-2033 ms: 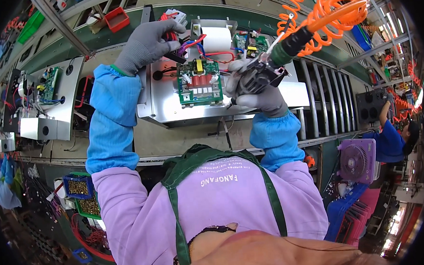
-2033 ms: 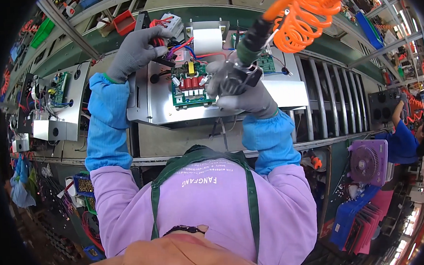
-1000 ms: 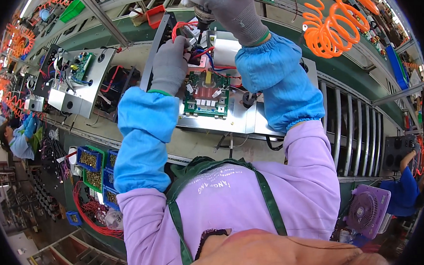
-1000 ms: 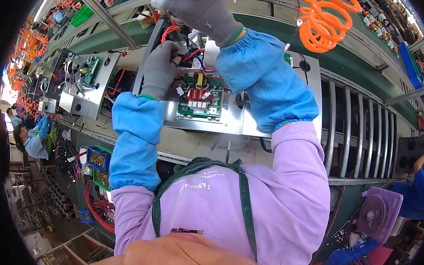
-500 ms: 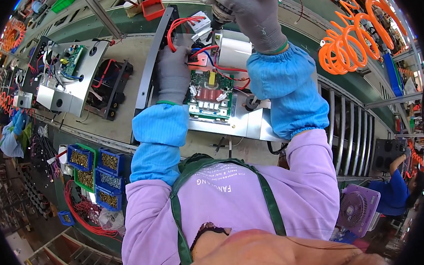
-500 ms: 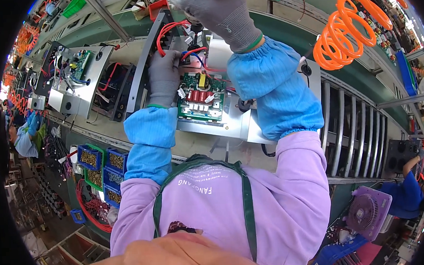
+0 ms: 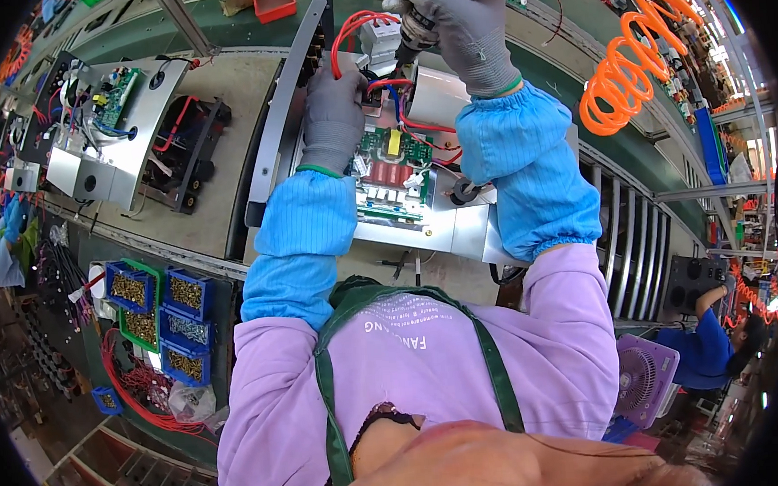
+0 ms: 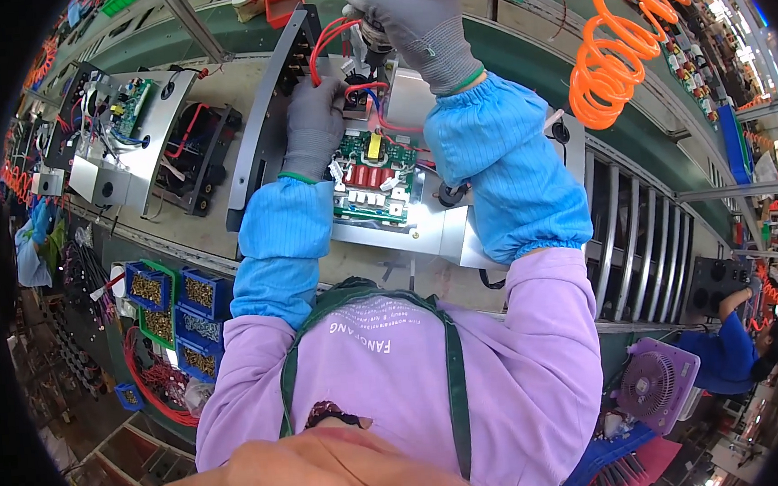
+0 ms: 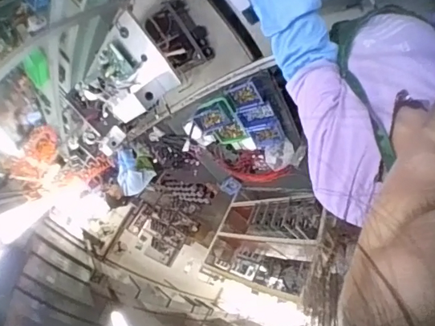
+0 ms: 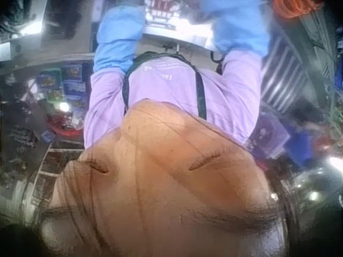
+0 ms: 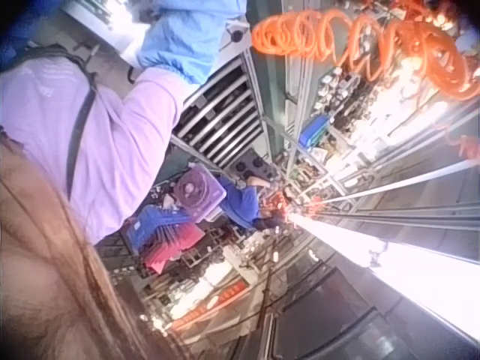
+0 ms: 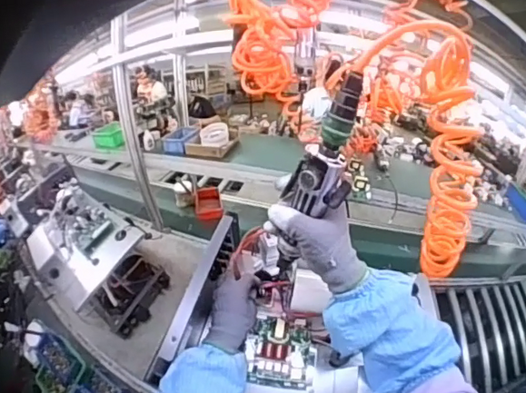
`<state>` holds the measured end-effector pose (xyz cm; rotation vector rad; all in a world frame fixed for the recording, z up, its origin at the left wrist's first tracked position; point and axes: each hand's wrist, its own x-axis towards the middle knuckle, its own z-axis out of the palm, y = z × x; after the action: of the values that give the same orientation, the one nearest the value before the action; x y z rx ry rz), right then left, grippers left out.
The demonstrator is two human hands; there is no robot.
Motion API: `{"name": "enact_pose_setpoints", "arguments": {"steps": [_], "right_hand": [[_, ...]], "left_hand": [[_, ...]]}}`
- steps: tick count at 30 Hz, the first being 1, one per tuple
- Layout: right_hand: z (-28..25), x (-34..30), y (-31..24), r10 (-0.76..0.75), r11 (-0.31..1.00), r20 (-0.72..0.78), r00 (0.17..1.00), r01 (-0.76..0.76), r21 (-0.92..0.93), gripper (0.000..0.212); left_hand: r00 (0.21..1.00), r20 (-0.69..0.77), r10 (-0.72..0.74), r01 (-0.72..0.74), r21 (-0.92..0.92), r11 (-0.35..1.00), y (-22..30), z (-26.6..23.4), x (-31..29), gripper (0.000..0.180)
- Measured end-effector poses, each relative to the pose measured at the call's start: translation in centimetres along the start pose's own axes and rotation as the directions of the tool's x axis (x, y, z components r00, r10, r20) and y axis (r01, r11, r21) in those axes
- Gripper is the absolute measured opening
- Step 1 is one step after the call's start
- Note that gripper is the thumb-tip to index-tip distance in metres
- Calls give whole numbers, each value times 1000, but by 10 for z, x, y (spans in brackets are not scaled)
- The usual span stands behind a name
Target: The person assembles a circuit board and its components into a metal housing, securing them with screws using an electric screwdriver.
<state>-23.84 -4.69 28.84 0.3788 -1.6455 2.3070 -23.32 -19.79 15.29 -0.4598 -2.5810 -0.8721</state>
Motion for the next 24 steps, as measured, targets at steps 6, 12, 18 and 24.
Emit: {"name": "enact_pose_setpoints", "arguments": {"steps": [6, 12, 18, 24], "right_hand": [[0, 0, 12, -5, 1000, -69, 998, 4, -16, 33], [0, -1, 18, -3, 999, -107, 994, -1, -38, 32], [7, -6, 18, -78, 994, -82, 994, 71, -87, 34], [-7, -1, 30, -381, 913, 274, 883, 312, 264, 38]], "left_hand": [[999, 41, -29, 32, -89, 995, 3, -6, 2, 14], [997, 64, -47, 53, -106, 993, 3, -9, 2, 14], [994, 105, -31, 48, -160, 986, -2, -11, 7, 13], [991, 132, -6, 29, -175, 984, 2, -17, 10, 14]]}}
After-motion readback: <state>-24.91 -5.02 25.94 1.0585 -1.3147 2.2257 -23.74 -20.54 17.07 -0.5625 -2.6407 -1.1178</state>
